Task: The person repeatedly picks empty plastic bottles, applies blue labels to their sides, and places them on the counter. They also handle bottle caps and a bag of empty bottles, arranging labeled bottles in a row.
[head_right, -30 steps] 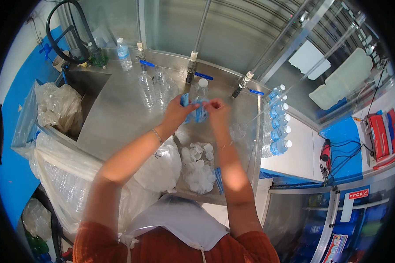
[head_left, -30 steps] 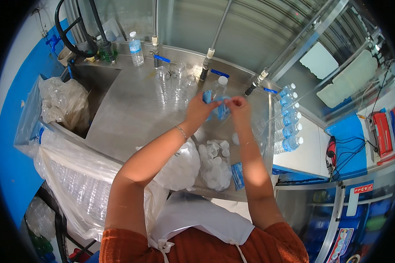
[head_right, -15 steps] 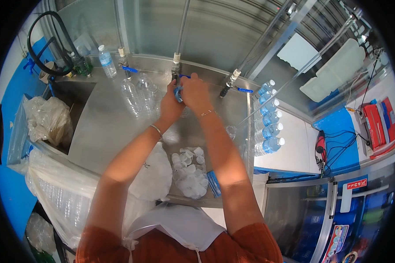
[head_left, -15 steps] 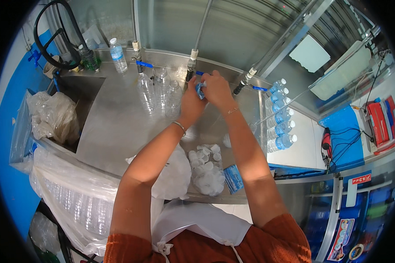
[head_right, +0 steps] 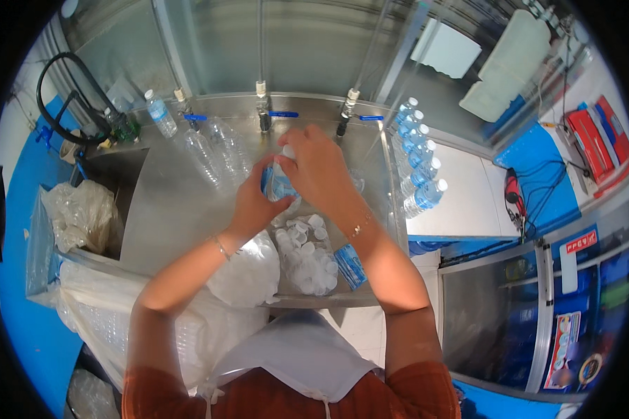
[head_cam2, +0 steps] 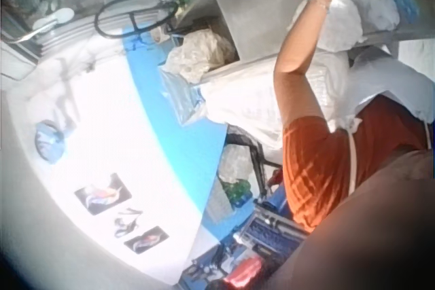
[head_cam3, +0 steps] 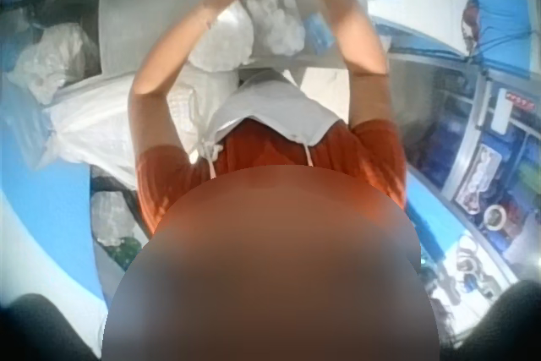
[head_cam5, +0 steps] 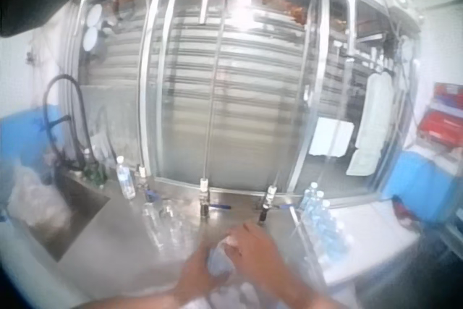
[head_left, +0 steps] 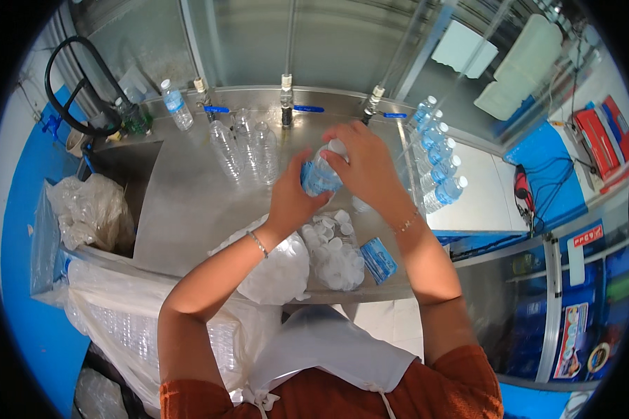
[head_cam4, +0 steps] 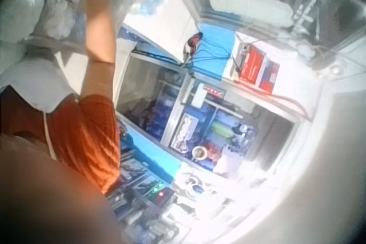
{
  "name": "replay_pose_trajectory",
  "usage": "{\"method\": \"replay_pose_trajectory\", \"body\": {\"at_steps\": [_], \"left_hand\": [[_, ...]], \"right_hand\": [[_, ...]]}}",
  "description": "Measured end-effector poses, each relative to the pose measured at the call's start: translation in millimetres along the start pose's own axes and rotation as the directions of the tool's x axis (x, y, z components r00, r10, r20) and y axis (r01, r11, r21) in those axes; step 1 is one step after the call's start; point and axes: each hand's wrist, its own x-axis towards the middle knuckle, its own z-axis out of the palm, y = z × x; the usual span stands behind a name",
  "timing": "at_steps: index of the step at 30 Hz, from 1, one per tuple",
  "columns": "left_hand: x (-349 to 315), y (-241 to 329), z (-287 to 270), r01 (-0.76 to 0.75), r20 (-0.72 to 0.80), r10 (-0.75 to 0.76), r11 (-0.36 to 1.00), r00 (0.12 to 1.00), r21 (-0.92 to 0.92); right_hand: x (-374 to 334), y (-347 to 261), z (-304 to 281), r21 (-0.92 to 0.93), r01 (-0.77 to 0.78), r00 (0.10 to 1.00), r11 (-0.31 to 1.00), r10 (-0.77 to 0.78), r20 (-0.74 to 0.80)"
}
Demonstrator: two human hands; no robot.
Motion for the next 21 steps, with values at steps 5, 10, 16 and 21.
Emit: {"method": "replay_pose_trajectory", "body": {"at_steps": [5,10,16,21], "left_hand": [[-25.9,51.4,2.3,-0.067,0.125,0.082,0.99,0.989,-0.121],[-31.6,94.5,27.0,-0.043,0.251,0.068,0.994,0.966,-0.103],[-22.8,123.2,94.9,-0.013,0.328,0.065,0.988,0.943,-0.157],[-3.5,150.1,175.4,-0.121,0.282,0.174,0.973,0.943,-0.197]], "right_hand": [[-39.3,-14.8,-53.7,0.203,-0.131,0.991,0.97,0.131,0.015],[-66.7,-4.6,-97.9,0.142,-0.22,0.975,0.965,0.212,0.066],[-95.1,46.0,-149.5,0.154,-0.291,0.957,0.944,0.288,0.042],[-109.6,119.3,-205.8,0.088,-0.306,0.952,0.948,0.304,0.043]]}}
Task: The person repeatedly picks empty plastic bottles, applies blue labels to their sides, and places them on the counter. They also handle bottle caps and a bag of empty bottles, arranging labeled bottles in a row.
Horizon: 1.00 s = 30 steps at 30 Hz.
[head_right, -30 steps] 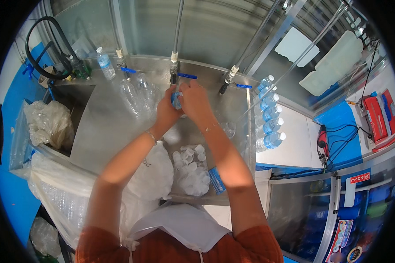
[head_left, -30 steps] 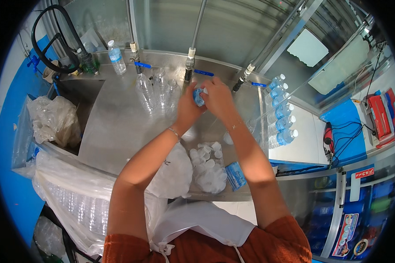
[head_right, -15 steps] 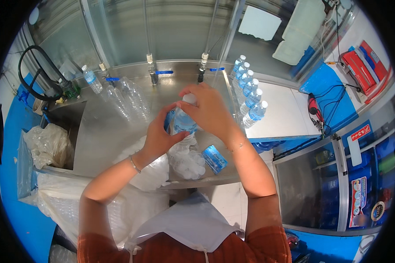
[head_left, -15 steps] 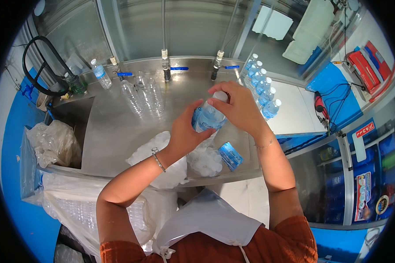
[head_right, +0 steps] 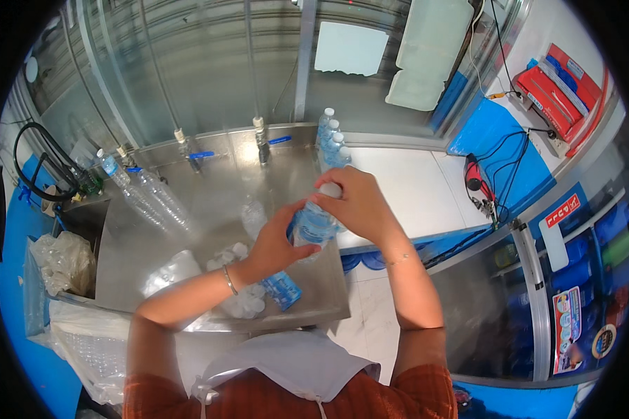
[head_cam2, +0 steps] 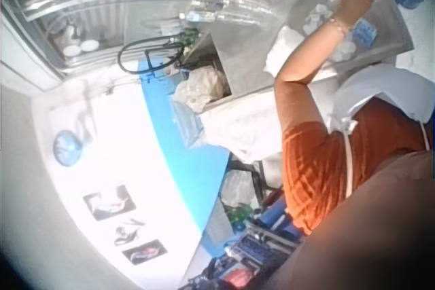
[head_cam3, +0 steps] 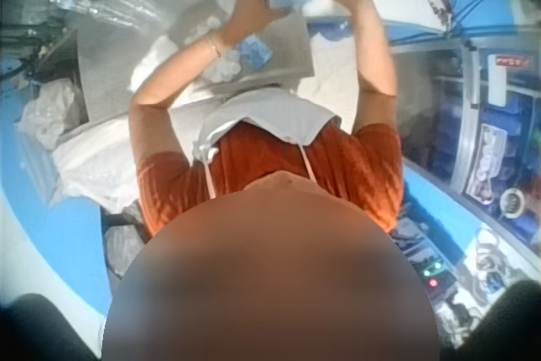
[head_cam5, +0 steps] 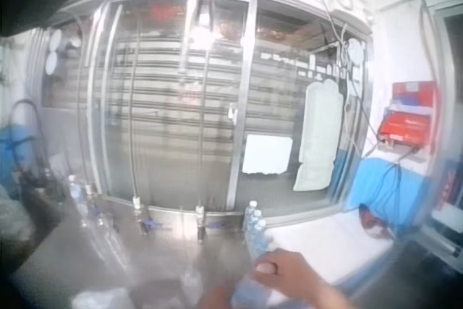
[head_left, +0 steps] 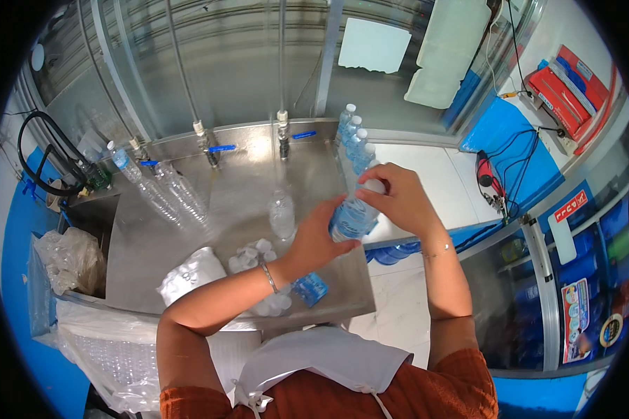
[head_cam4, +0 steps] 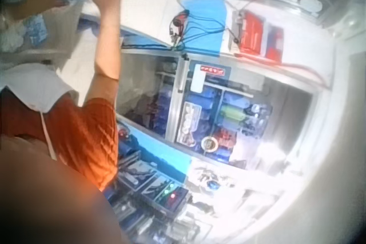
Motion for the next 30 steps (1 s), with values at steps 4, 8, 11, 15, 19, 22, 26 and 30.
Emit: {"method": "replay_pose_trajectory", "body": {"at_steps": [4,8,11,15,19,22,26,30], "left_hand": [[9.8,-6.3,37.2,0.081,0.071,-0.083,0.996,0.994,0.022],[3.6,-34.2,53.2,0.319,0.157,-0.32,0.947,0.934,0.033],[2.6,-55.2,64.6,0.442,0.147,-0.441,0.897,0.885,0.029],[-5.8,-69.9,72.1,0.57,0.146,-0.563,0.822,0.813,-0.009],[-23.6,-74.7,61.4,0.575,0.117,-0.573,0.818,0.811,0.014],[-35.6,-74.3,51.2,0.627,0.09,-0.626,0.778,0.774,0.021],[-42.6,-73.0,54.1,0.672,0.049,-0.671,0.74,0.74,-0.017],[-41.3,-75.1,67.0,0.633,0.08,-0.628,0.773,0.774,-0.052]], "right_hand": [[17.7,65.3,-57.5,-0.073,-0.266,0.955,0.961,0.273,0.117],[61.1,148.7,-74.5,-0.23,-0.243,0.955,0.942,0.274,0.115],[117.1,221.3,-54.4,-0.272,-0.128,0.99,0.954,0.137,0.015],[201.0,304.9,-2.9,-0.29,-0.076,0.987,0.954,0.03,-0.159],[271.1,347.5,34.2,-0.261,-0.026,0.98,0.965,-0.026,-0.196],[307.3,361.4,51.9,-0.233,0.003,0.978,0.972,-0.052,-0.203],[317.4,373.0,62.4,-0.245,0.022,0.967,0.969,-0.082,-0.239],[289.6,343.8,41.9,-0.103,-0.038,0.981,0.994,0.018,-0.191]]}}
